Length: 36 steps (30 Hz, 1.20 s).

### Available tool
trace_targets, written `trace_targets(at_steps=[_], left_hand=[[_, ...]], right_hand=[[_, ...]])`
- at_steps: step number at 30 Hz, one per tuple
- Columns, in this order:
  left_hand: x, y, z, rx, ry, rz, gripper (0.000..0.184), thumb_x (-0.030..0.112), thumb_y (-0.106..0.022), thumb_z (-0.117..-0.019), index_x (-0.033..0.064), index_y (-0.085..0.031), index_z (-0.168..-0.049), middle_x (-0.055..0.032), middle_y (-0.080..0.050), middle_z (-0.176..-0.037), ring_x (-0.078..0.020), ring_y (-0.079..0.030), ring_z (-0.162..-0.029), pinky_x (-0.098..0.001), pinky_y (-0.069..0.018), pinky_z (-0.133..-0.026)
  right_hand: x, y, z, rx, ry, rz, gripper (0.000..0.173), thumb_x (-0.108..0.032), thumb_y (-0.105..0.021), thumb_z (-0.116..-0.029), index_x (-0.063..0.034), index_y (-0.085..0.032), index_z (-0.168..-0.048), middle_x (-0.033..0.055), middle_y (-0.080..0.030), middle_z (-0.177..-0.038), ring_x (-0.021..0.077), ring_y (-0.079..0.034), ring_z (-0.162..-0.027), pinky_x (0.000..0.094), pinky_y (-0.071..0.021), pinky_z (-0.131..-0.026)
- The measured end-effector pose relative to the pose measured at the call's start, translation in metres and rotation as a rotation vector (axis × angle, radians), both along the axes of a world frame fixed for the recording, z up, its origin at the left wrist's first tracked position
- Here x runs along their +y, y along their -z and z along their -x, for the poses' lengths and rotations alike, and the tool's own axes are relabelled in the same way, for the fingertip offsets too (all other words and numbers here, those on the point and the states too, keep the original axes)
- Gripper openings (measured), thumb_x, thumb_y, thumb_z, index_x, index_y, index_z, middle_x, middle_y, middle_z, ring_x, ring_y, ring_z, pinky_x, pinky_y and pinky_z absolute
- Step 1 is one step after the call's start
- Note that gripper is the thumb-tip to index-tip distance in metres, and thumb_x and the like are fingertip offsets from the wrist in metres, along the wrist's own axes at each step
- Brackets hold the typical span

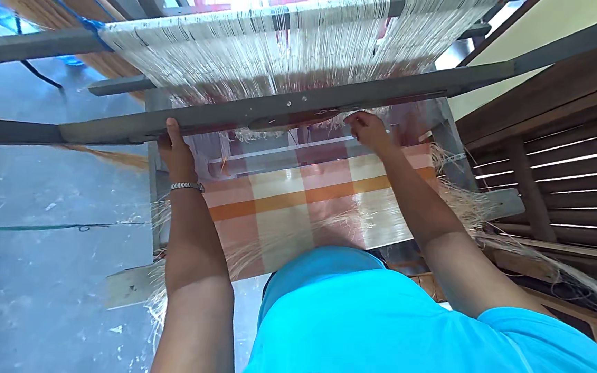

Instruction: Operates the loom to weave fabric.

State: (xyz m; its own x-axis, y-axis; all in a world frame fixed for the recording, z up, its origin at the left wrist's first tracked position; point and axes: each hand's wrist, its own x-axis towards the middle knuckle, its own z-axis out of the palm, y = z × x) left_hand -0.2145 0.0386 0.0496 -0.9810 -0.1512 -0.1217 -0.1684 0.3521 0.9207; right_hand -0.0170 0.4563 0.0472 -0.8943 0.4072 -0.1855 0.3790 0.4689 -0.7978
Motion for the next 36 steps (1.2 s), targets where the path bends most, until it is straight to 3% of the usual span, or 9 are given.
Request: trace_targets(at_steps=[9,13,15,18,20,24,29,33,36], left_hand=[[0.003,0.008,0.004,0.051,0.029,-0.217,0.069,0.061,-0.041,-0.1052,0.0063,-0.042,-0.148,-0.0120,-0.065,-0.128,-0.0212,-0.071,-0.104,-0.0419,-0.0626,-0.080],[-0.002,0.011,0.008,0.032,0.031,-0.235,0.071,0.061,-0.045,-0.1038,0.0081,-0.036,-0.151,-0.0136,-0.063,-0.133,-0.0247,-0.071,-0.105,-0.0450,-0.0637,-0.078],[-0.003,0.016,0.012,0.034,0.019,-0.247,0.080,0.062,-0.048,-0.1019,0.0084,-0.025,-0.156,-0.0169,-0.057,-0.139,-0.0271,-0.070,-0.108,-0.0461,-0.0636,-0.079],[-0.006,0.027,0.019,0.061,0.048,-0.241,0.088,0.064,-0.049,-0.1009,0.0090,-0.012,-0.160,-0.0193,-0.047,-0.149,-0.0263,-0.069,-0.111,-0.0439,-0.0643,-0.081],[-0.010,0.031,0.023,0.059,0.072,-0.225,0.091,0.065,-0.048,-0.1006,0.0101,-0.008,-0.162,-0.0200,-0.044,-0.152,-0.0249,-0.070,-0.108,-0.0413,-0.0645,-0.080],[-0.020,0.039,0.033,0.039,0.130,-0.202,0.091,0.067,-0.044,-0.1007,0.0124,-0.006,-0.162,-0.0198,-0.054,-0.142,-0.0255,-0.072,-0.098,-0.0426,-0.0644,-0.077],[-0.026,0.033,0.029,-0.039,0.243,-0.202,0.085,0.072,-0.036,-0.1001,0.0190,-0.014,-0.162,-0.0135,-0.054,-0.146,-0.0275,-0.068,-0.113,-0.0485,-0.0622,-0.085],[-0.044,0.026,0.018,0.094,0.198,-0.106,0.086,0.067,-0.045,-0.1007,0.0053,-0.023,-0.156,-0.0149,-0.058,-0.136,-0.0215,-0.068,-0.110,-0.0428,-0.0614,-0.088],[-0.067,0.032,0.003,0.076,0.078,-0.092,0.075,0.058,-0.045,-0.1044,0.0018,-0.028,-0.150,-0.0109,-0.062,-0.122,-0.0131,-0.068,-0.093,-0.0344,-0.0596,-0.081]], right_hand=[[-0.045,0.012,0.027,-0.116,0.030,0.153,0.068,-0.045,-0.044,-0.1096,-0.0068,-0.022,-0.162,0.0139,-0.069,-0.089,0.0199,-0.062,-0.064,0.0390,-0.0540,-0.064],[-0.044,0.007,0.026,-0.054,0.035,0.412,0.059,-0.047,-0.048,-0.1079,-0.0171,-0.034,-0.157,0.0083,-0.064,-0.078,0.0136,-0.050,-0.052,0.0299,-0.0446,-0.050],[-0.038,0.004,0.024,-0.010,-0.007,0.936,0.031,-0.049,-0.047,-0.1070,-0.0242,-0.056,-0.122,-0.0049,-0.049,-0.062,0.0017,-0.033,-0.041,0.0165,-0.0299,-0.038],[-0.018,0.007,0.021,-0.136,-0.165,1.252,0.047,-0.058,-0.038,-0.1066,-0.0203,-0.056,-0.128,-0.0083,-0.051,-0.068,-0.0018,-0.035,-0.041,0.0129,-0.0331,-0.038],[-0.026,-0.003,0.018,-0.178,-0.108,1.077,0.041,-0.054,-0.042,-0.1073,-0.0184,-0.052,-0.125,-0.0038,-0.059,-0.076,0.0003,-0.036,-0.042,0.0146,-0.0330,-0.038],[-0.047,-0.008,0.004,-0.101,-0.041,0.752,0.066,-0.040,-0.049,-0.1082,-0.0171,-0.017,-0.162,0.0046,-0.068,-0.097,0.0065,-0.051,-0.054,0.0209,-0.0436,-0.049],[-0.017,0.002,-0.029,0.181,0.262,0.102,0.042,-0.026,-0.057,-0.1050,-0.0064,-0.058,-0.142,0.0131,-0.071,-0.110,0.0178,-0.067,-0.082,0.0358,-0.0572,-0.072],[0.059,0.009,-0.075,0.151,0.532,-0.417,0.055,-0.033,-0.053,-0.1039,0.0006,-0.048,-0.147,0.0267,-0.052,-0.143,0.0382,-0.053,-0.133,0.0507,-0.0453,-0.112],[0.096,0.027,-0.115,-0.127,0.525,-0.473,0.057,-0.039,-0.039,-0.1087,-0.0016,-0.045,-0.151,0.0275,-0.050,-0.149,0.0456,-0.046,-0.140,0.0669,-0.0341,-0.113]])
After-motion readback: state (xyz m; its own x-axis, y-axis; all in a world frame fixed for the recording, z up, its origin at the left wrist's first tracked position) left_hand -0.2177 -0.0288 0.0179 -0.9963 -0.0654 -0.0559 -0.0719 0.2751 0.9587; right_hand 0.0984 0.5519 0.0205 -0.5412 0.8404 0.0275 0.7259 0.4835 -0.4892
